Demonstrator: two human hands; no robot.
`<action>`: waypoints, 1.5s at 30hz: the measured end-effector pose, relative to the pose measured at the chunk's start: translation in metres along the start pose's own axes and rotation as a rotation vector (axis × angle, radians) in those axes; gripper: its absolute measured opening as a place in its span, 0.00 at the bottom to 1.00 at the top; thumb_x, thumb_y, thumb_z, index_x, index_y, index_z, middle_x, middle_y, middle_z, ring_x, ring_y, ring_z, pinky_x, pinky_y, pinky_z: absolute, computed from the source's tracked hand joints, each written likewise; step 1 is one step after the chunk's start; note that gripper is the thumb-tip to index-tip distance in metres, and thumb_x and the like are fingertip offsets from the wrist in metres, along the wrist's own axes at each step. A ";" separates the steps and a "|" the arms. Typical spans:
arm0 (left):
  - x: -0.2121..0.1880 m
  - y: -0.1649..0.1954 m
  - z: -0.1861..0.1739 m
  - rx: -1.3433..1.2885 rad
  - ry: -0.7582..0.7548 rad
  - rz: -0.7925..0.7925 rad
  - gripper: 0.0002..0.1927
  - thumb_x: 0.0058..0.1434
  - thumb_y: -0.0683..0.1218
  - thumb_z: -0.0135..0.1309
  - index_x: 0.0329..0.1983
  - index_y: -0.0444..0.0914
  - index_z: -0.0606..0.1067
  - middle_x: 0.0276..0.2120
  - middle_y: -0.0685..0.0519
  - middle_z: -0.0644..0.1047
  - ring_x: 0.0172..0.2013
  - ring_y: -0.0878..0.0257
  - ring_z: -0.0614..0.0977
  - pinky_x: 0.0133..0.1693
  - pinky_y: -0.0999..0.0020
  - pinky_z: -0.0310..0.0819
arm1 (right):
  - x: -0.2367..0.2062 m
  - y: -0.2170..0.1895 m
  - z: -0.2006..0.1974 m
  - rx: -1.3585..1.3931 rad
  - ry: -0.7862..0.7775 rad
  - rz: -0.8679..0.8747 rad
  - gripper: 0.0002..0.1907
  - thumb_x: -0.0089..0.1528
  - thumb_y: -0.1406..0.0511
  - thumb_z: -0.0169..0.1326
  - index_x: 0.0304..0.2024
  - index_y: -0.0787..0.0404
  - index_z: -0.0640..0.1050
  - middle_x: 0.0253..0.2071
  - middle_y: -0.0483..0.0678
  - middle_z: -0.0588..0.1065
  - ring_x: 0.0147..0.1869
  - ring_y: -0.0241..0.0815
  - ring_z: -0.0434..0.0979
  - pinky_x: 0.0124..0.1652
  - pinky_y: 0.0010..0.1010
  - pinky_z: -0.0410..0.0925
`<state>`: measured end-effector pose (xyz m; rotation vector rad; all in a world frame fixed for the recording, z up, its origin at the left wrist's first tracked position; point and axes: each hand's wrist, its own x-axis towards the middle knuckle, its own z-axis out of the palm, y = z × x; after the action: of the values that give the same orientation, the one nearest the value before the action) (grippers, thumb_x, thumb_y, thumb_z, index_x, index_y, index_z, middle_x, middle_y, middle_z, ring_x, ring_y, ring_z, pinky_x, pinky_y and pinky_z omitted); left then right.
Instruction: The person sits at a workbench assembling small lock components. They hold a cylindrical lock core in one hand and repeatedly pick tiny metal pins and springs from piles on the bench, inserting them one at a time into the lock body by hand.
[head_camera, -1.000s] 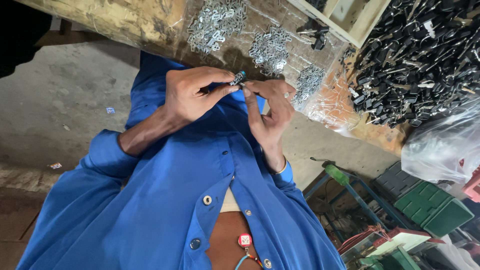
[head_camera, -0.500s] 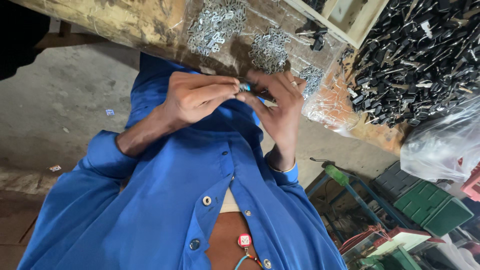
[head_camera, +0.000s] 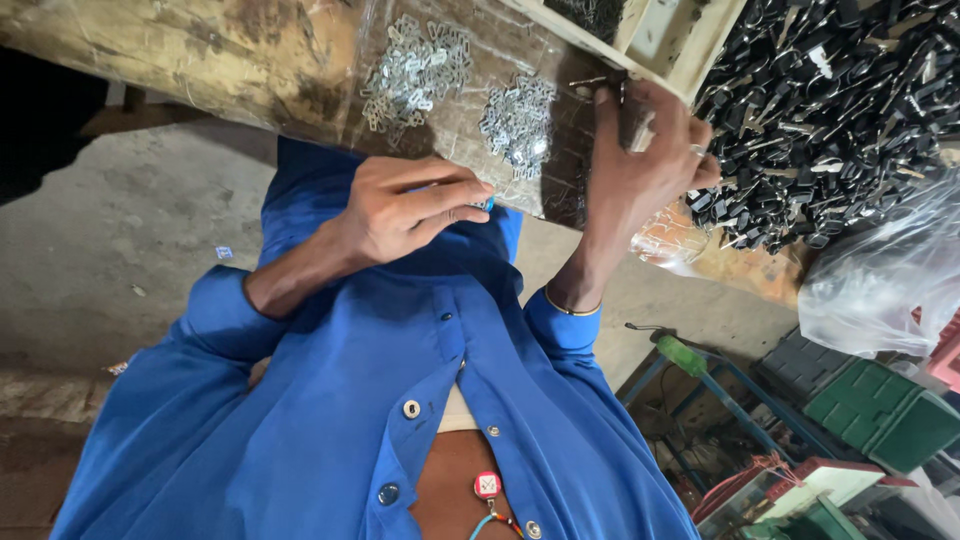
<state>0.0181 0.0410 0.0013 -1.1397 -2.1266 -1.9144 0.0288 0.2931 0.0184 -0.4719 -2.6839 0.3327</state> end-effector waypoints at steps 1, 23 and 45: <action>0.000 -0.001 0.000 0.004 0.006 -0.002 0.18 0.58 0.38 0.71 0.51 0.35 0.79 0.43 0.48 0.81 0.39 0.55 0.86 0.38 0.65 0.82 | -0.001 0.002 0.002 0.019 -0.034 0.041 0.13 0.60 0.59 0.72 0.43 0.51 0.83 0.37 0.35 0.80 0.46 0.37 0.73 0.54 0.39 0.51; 0.003 0.004 0.008 0.042 0.057 -0.079 0.17 0.58 0.40 0.71 0.49 0.36 0.80 0.42 0.50 0.82 0.38 0.56 0.86 0.37 0.65 0.80 | -0.001 0.024 -0.003 0.184 -0.051 0.001 0.08 0.63 0.61 0.71 0.42 0.51 0.84 0.42 0.40 0.77 0.52 0.42 0.71 0.54 0.38 0.60; 0.007 0.004 0.011 0.047 0.070 -0.079 0.17 0.56 0.41 0.72 0.48 0.36 0.81 0.40 0.50 0.82 0.37 0.56 0.86 0.36 0.65 0.79 | -0.016 0.032 -0.006 1.113 0.191 0.112 0.15 0.58 0.79 0.67 0.44 0.63 0.80 0.43 0.48 0.79 0.39 0.38 0.74 0.35 0.27 0.64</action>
<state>0.0194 0.0538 0.0060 -0.9797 -2.1976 -1.8956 0.0541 0.3177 0.0085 -0.2612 -1.8760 1.5670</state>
